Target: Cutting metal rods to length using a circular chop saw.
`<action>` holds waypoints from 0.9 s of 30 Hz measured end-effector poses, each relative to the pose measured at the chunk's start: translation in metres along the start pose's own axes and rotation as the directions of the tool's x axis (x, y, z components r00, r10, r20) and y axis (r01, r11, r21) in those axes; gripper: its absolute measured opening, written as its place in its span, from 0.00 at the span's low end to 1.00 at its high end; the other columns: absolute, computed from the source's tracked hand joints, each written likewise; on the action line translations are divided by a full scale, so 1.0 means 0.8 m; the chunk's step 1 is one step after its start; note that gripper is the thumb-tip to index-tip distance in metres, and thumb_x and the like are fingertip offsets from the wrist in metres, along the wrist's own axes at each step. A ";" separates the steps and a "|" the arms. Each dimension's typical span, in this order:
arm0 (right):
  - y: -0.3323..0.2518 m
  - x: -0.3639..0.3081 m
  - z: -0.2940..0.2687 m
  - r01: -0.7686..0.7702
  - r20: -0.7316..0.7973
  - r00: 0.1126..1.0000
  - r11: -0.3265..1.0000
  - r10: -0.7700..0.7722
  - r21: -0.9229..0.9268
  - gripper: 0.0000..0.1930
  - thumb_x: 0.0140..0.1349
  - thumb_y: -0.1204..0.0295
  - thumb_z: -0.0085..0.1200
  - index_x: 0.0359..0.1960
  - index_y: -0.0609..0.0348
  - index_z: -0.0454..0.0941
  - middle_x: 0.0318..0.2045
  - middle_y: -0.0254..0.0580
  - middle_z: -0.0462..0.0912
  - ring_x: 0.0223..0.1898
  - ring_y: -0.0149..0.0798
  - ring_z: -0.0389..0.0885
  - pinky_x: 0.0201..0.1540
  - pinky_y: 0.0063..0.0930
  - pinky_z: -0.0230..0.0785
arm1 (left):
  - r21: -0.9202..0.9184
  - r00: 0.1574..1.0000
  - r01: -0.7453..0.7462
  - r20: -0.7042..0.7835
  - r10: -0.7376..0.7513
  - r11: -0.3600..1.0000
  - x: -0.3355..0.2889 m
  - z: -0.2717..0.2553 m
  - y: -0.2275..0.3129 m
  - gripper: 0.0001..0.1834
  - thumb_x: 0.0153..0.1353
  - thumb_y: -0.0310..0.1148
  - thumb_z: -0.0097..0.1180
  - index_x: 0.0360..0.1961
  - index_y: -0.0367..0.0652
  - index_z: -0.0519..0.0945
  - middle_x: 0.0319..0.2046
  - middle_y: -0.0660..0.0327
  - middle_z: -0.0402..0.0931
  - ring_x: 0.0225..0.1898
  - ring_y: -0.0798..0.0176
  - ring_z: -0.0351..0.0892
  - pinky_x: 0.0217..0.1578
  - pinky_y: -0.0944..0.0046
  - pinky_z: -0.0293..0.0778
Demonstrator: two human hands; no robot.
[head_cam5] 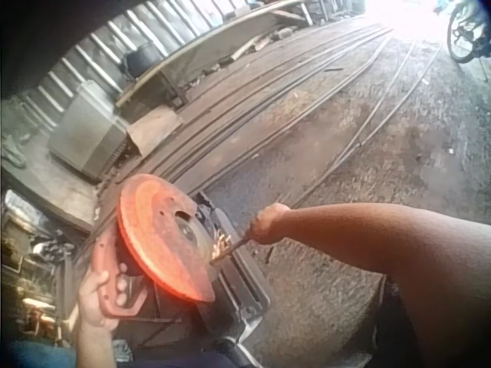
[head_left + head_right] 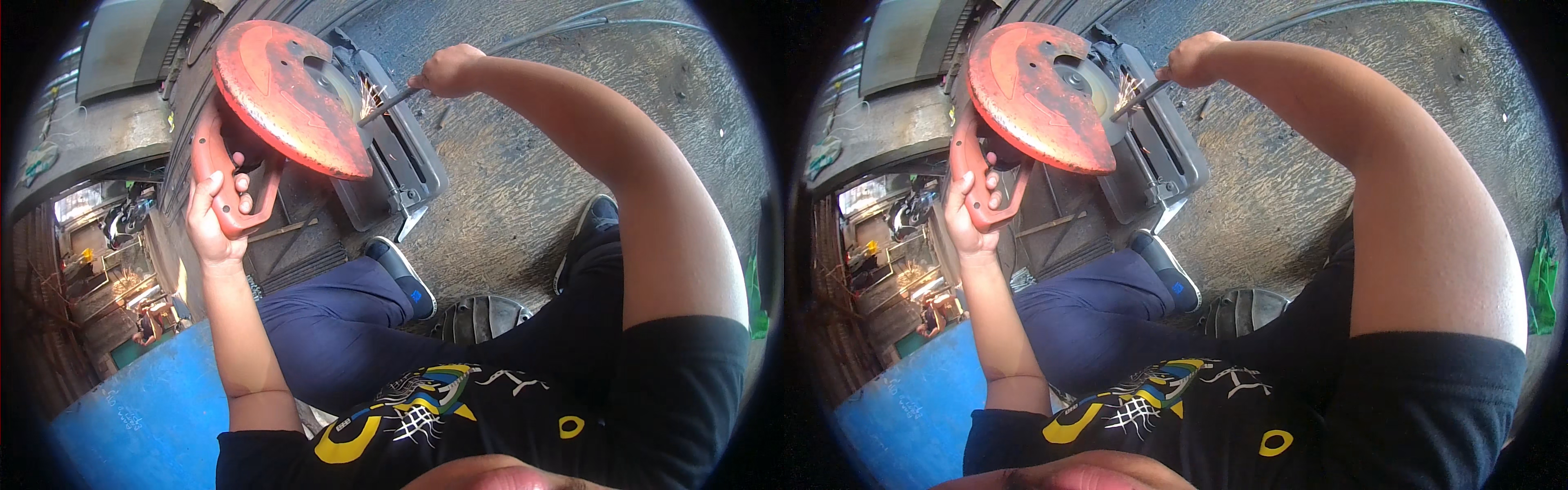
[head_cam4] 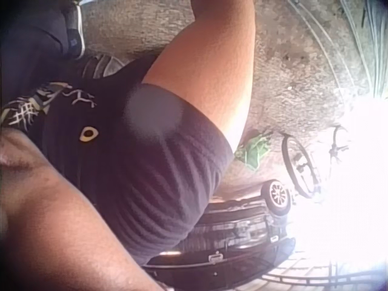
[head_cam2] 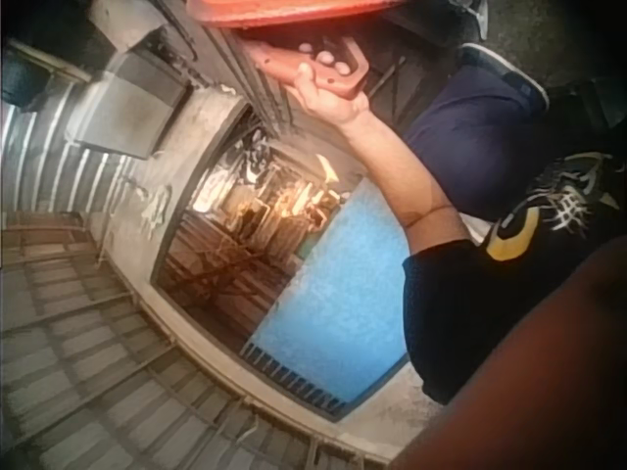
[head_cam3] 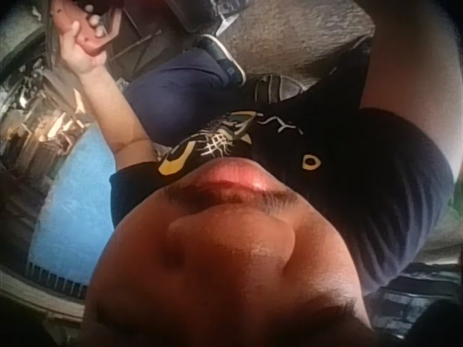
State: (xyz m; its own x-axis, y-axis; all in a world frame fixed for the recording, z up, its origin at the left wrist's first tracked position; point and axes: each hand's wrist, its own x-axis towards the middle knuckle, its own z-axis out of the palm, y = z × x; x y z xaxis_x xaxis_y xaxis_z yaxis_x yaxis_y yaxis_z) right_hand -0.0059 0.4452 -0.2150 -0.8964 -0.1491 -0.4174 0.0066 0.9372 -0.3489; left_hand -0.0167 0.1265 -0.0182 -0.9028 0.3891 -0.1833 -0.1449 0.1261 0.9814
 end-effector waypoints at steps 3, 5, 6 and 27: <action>0.000 0.002 0.000 -0.004 0.005 1.000 1.000 0.004 -0.006 0.30 0.71 0.46 0.27 0.47 0.54 0.79 0.44 0.45 0.81 0.51 0.46 0.78 0.54 0.44 0.69 | -0.010 1.000 0.007 -0.027 -0.008 1.000 -0.001 0.002 0.002 0.29 0.60 0.29 0.48 0.63 0.38 0.59 0.45 0.50 0.70 0.34 0.64 0.72 0.23 0.71 0.74; 0.001 0.005 0.002 0.014 -0.024 1.000 1.000 -0.014 -0.026 0.30 0.71 0.46 0.27 0.47 0.53 0.80 0.44 0.45 0.82 0.50 0.46 0.79 0.54 0.44 0.69 | -0.018 0.999 0.015 -0.030 -0.015 1.000 0.000 0.000 0.001 0.30 0.60 0.30 0.48 0.64 0.39 0.59 0.45 0.50 0.70 0.35 0.64 0.72 0.23 0.71 0.74; 0.001 0.004 0.002 0.015 -0.024 1.000 1.000 -0.015 -0.026 0.30 0.71 0.46 0.27 0.47 0.53 0.80 0.44 0.45 0.82 0.50 0.46 0.79 0.54 0.44 0.69 | -0.018 0.999 0.015 -0.031 -0.015 1.000 0.000 0.000 0.001 0.30 0.60 0.30 0.48 0.64 0.39 0.59 0.45 0.50 0.70 0.35 0.64 0.72 0.23 0.71 0.74; 0.023 0.023 0.033 0.141 -0.058 0.989 0.988 -0.137 0.068 0.24 0.66 0.46 0.43 0.47 0.50 0.81 0.41 0.46 0.82 0.46 0.50 0.79 0.49 0.44 0.71 | -0.031 0.999 0.017 -0.032 -0.018 0.999 0.000 0.000 0.000 0.29 0.59 0.30 0.50 0.63 0.38 0.61 0.45 0.49 0.70 0.35 0.64 0.72 0.23 0.71 0.75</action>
State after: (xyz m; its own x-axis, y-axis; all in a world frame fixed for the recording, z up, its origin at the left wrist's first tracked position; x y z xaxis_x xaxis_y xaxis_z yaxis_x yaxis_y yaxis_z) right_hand -0.0106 0.4517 -0.2511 -0.9128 -0.2580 -0.3165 -0.0898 0.8829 -0.4609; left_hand -0.0165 0.1265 -0.0181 -0.9123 0.3578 -0.1992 -0.1731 0.1040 0.9794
